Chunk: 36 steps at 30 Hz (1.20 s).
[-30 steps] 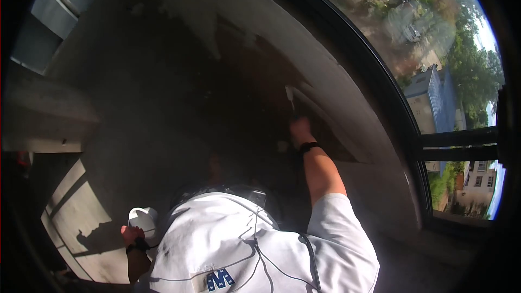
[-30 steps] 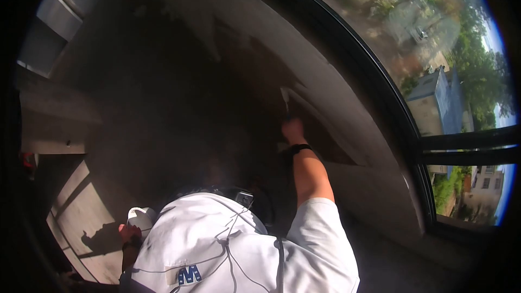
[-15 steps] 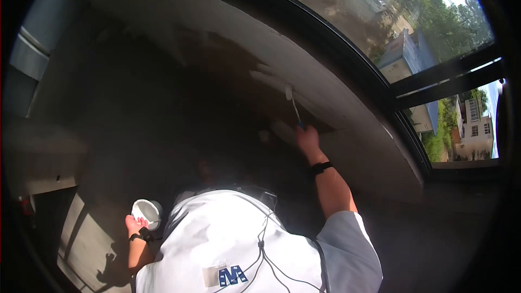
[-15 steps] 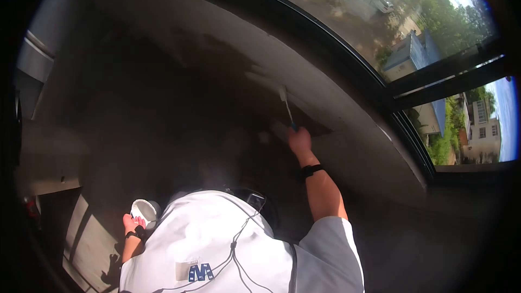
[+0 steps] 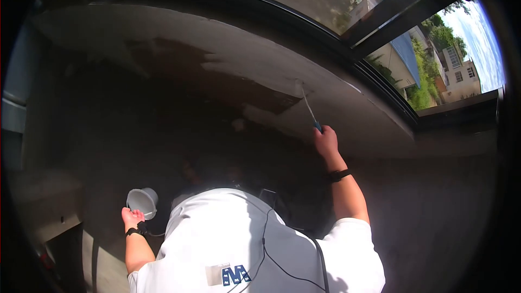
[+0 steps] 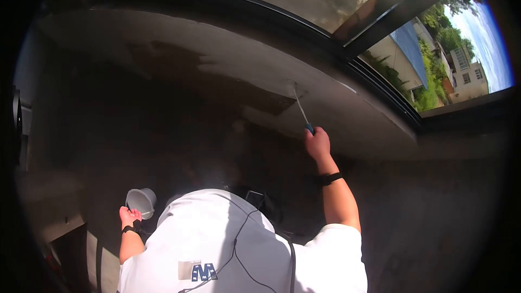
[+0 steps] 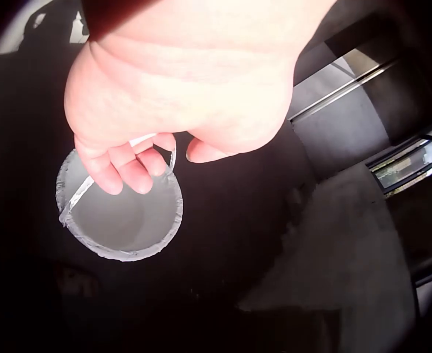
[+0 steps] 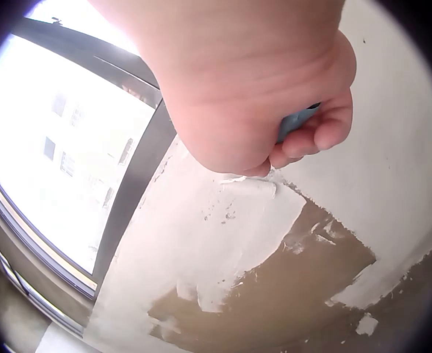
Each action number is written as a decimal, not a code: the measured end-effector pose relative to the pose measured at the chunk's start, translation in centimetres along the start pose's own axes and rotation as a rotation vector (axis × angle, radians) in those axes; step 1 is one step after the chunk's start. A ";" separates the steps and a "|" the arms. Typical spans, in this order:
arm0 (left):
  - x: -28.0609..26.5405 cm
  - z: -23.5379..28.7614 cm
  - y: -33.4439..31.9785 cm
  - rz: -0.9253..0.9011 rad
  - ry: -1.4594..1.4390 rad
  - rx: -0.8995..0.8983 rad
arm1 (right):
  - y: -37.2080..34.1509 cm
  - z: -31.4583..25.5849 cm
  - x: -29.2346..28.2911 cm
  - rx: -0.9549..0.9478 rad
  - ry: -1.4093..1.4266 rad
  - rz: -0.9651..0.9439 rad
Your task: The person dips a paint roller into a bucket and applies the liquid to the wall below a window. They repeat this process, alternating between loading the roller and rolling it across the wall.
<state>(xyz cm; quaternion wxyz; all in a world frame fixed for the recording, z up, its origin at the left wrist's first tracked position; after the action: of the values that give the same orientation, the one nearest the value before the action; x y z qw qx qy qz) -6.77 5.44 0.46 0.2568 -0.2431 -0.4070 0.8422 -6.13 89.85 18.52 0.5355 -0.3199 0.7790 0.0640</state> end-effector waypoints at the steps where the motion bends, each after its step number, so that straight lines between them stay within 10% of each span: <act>1: 0.2 0.2 0.1 -0.008 0.008 0.000 | -0.8 -0.3 -1.5 0.027 -0.015 -0.028; 10: 1.9 0.6 1.3 -0.010 0.018 -0.021 | -3.1 -1.0 -6.6 -0.005 -0.144 0.106; 27: -4.6 -2.7 -1.3 0.137 -0.111 -0.083 | 5.7 -8.5 8.3 -0.054 -0.283 -0.166; 36: -6.1 -1.7 0.9 0.259 -0.066 -0.180 | 1.6 -8.0 2.0 0.065 -0.263 -0.036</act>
<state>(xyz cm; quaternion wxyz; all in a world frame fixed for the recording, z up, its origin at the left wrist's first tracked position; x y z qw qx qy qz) -1.34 2.02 0.01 0.1098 -0.2880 -0.4544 0.8358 -13.80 86.71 19.74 0.6440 -0.3054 0.6979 0.0705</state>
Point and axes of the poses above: each hand's wrist, its own y-axis towards the middle knuckle, its own x-axis out of the palm, z = x × y, the point moved 3 cm from there along y, towards the middle knuckle, and after that the axes turned 9 degrees about x, right-handed, at the moved point
